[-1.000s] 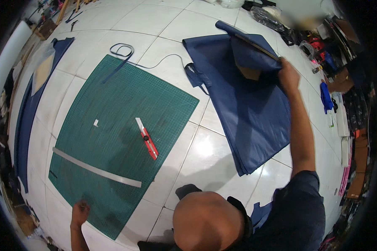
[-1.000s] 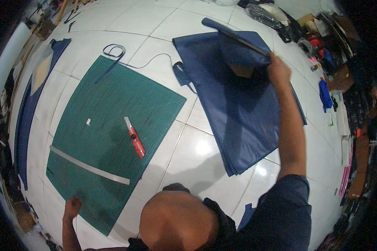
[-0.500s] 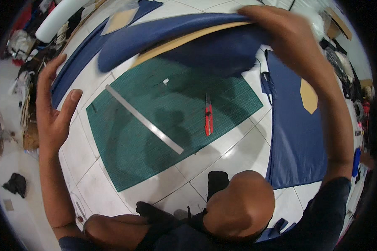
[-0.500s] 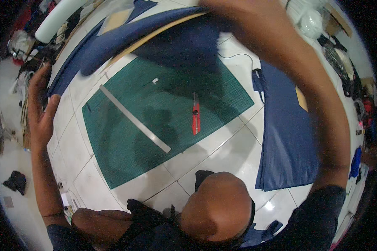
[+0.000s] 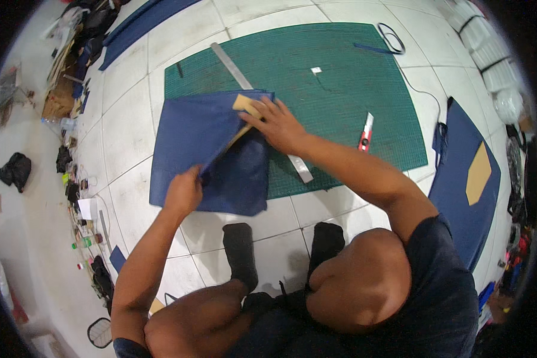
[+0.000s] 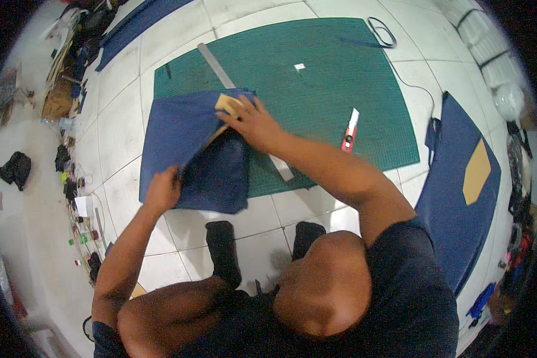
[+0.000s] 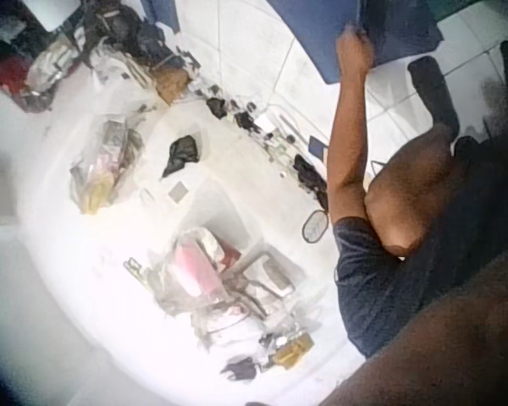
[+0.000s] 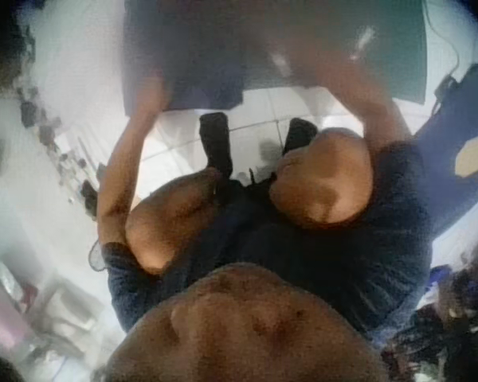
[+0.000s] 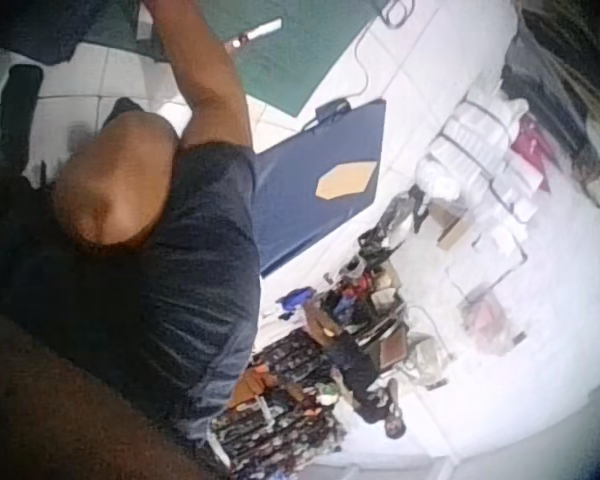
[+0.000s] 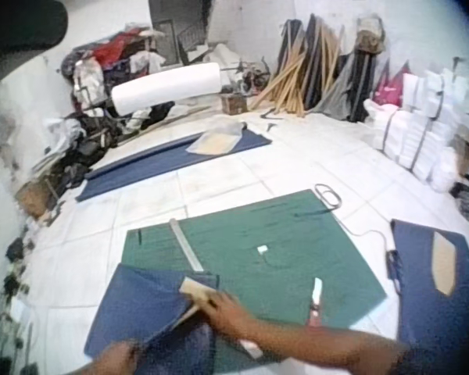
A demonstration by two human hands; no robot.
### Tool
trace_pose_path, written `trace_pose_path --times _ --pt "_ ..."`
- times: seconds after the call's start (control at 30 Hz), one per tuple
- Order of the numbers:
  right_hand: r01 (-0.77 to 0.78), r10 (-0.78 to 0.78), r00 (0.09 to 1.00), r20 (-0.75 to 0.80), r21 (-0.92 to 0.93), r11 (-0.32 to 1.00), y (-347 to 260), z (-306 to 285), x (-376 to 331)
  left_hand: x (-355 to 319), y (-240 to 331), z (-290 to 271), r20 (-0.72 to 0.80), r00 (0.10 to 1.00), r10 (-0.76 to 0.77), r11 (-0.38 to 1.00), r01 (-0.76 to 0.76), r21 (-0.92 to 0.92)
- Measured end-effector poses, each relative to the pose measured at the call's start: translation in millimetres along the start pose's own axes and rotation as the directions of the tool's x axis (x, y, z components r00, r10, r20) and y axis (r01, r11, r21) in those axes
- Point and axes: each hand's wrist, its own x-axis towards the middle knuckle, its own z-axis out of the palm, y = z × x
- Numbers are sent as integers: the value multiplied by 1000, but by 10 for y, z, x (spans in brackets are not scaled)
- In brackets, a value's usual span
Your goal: The person cuts rectangular pieces of blue fabric on a green cutting mat using a utility knife and a long metal ruler, occasionally using a cardboard template for guidance.
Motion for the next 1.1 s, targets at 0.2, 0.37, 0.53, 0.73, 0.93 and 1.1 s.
trace_pose_path --times 0.2,0.37,0.53,0.73,0.93,1.1 --pt "-495 379 805 457 163 853 -81 -143 -711 45 -574 342 108 993 54 808 21 -589" --pt "-658 574 704 417 80 749 113 23 -752 162 -643 26 136 986 -95 550 166 -818" --pt "-779 699 602 385 91 621 593 -54 -908 189 -650 -555 -74 979 -188 546 41 -837" --pt "-758 729 649 219 271 593 954 -471 -1292 93 -1049 -1231 -469 816 -338 758 -60 -649" --pt "-774 772 632 60 85 627 1561 -970 -1863 -202 -1672 -1775 -489 811 -322 781 -64 -621" --pt "-757 762 647 -37 -153 635 1628 -1175 -1673 -398 -2152 -1960 -516 781 -351 864 58 -500"
